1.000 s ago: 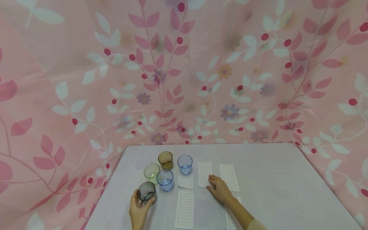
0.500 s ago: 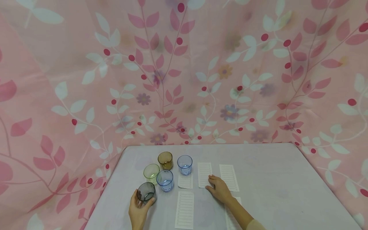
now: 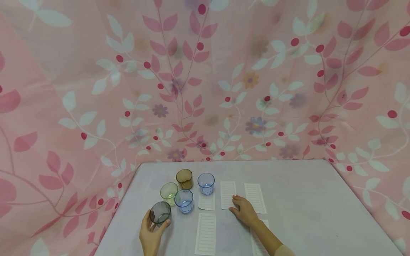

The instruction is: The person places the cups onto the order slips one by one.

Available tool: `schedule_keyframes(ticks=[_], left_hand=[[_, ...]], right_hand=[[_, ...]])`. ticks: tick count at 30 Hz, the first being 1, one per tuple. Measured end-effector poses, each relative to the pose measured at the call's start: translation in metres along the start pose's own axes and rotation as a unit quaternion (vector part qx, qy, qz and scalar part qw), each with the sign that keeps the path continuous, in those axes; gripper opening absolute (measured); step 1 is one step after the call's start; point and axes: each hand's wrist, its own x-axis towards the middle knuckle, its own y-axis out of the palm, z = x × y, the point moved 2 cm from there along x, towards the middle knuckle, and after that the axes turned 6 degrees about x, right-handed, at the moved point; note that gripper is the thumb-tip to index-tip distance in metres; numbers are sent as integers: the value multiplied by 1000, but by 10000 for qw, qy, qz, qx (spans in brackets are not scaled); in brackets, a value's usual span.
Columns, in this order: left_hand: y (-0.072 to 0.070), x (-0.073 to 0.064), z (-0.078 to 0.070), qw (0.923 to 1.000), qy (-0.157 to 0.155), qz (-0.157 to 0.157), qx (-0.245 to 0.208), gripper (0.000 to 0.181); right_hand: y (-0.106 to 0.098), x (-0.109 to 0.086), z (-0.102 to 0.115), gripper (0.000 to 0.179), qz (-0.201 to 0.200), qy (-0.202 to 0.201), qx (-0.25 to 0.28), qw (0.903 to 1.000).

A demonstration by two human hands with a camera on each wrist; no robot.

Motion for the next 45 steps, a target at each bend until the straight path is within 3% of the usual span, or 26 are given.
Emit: schedule_keyframes(ticks=[14, 20, 30, 45], left_hand=[[-9, 5, -28, 9964, 676, -507, 11, 79], [-13, 10, -41, 9948, 766, -665, -60, 79], [-14, 19, -58, 9952, 838, -353, -351, 80], [-3, 27, -74, 9908, 1047, -21, -855, 76]], right_hand=[[1, 1, -2, 40, -83, 17, 89, 9999], [0, 1, -1, 39, -92, -3, 146, 9999], [1, 1, -2, 40, -103, 12, 179, 9998], [2, 1, -4, 40, -83, 12, 183, 9998]])
